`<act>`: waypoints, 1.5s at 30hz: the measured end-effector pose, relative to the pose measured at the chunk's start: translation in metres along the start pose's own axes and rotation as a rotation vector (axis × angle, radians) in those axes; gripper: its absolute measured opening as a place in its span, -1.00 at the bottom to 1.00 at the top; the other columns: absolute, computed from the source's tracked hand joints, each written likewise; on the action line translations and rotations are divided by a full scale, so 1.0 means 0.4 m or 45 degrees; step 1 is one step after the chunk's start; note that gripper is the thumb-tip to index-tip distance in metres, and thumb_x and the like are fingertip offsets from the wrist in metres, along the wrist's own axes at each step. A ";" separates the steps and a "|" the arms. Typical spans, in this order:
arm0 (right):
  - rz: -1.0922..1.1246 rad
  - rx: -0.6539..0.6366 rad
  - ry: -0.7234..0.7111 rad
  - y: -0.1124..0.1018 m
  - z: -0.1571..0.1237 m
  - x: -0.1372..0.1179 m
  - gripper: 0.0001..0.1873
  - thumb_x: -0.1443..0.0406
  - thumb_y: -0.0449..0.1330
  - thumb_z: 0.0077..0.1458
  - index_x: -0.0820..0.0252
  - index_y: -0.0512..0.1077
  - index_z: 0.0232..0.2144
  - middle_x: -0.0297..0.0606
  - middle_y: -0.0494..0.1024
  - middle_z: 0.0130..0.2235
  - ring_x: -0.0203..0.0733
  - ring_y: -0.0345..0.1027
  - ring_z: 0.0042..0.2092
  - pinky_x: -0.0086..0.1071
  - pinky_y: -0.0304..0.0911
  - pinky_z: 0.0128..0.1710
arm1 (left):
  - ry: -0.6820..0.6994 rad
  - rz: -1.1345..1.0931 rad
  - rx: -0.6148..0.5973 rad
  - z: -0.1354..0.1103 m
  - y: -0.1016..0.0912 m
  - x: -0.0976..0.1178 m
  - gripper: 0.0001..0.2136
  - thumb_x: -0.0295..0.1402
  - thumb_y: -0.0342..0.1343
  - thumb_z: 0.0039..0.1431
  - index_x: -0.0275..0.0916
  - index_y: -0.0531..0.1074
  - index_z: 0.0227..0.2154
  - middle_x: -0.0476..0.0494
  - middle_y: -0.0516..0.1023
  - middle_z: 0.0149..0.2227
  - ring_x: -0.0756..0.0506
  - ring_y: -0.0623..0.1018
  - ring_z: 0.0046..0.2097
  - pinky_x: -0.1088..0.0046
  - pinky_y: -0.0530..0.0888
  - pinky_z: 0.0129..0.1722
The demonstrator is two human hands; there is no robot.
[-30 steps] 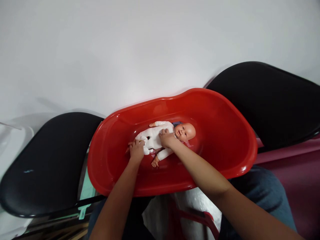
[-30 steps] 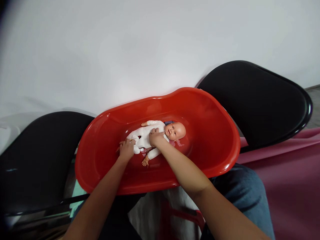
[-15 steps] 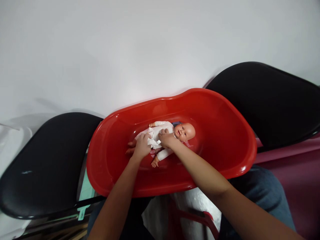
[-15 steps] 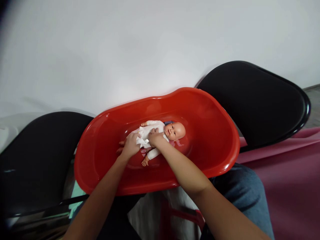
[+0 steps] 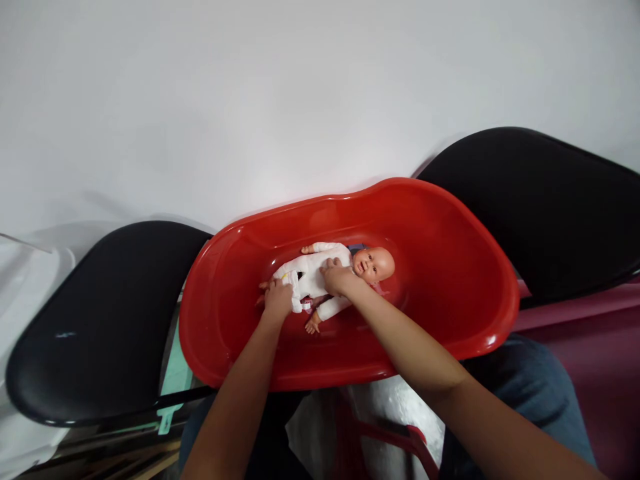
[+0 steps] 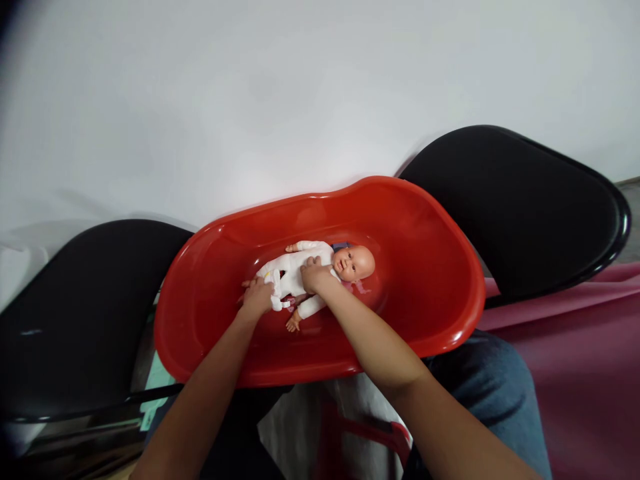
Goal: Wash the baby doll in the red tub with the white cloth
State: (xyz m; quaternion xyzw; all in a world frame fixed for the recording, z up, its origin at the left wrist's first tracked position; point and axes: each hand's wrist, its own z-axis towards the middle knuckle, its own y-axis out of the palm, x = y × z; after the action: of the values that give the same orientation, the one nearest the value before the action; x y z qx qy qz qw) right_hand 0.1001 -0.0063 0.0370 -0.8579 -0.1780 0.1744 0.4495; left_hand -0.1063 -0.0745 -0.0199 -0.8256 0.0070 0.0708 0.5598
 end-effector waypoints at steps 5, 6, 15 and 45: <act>0.007 0.028 -0.021 -0.002 -0.011 -0.001 -0.19 0.44 0.30 0.09 0.22 0.29 0.39 0.16 0.09 0.45 0.43 -0.04 0.43 0.34 0.37 0.16 | -0.228 -0.161 0.075 -0.002 -0.011 -0.027 -0.61 -0.39 0.18 0.18 -0.24 0.53 0.08 -0.49 0.47 0.15 -0.45 0.47 0.17 0.10 0.46 0.06; 0.003 0.036 -0.016 -0.001 -0.011 -0.001 -0.19 0.43 0.31 0.08 0.21 0.31 0.38 0.16 0.10 0.44 0.43 -0.04 0.44 0.36 0.34 0.17 | -0.233 -0.228 0.115 0.000 -0.019 -0.027 -0.61 -0.39 0.19 0.17 -0.22 0.53 0.08 -0.46 0.48 0.11 -0.41 0.50 0.13 0.14 0.46 0.05; 0.051 0.072 -0.001 0.008 -0.003 -0.002 -0.27 0.35 0.33 0.16 0.20 0.33 0.36 0.18 0.11 0.44 0.43 -0.05 0.44 0.37 0.34 0.14 | 0.223 -0.334 0.091 -0.008 -0.034 0.053 -0.60 -0.17 0.26 0.20 -0.05 0.45 0.09 -0.26 0.38 0.16 -0.33 0.41 0.22 0.11 0.34 0.23; 0.065 0.086 -0.003 0.015 0.000 -0.002 -0.30 0.37 0.28 0.18 0.22 0.33 0.36 0.21 0.14 0.42 0.46 -0.01 0.43 0.36 0.35 0.13 | 0.191 -0.293 -0.006 0.005 -0.028 0.034 -0.75 -0.36 0.20 0.16 -0.09 0.55 -0.09 -0.27 0.43 0.16 -0.36 0.42 0.20 0.08 0.37 0.21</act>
State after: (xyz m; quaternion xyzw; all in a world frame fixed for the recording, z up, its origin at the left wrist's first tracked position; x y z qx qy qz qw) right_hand 0.1002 -0.0098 0.0322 -0.8462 -0.1504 0.1927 0.4735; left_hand -0.0922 -0.0678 -0.0121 -0.8253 -0.0463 -0.0558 0.5601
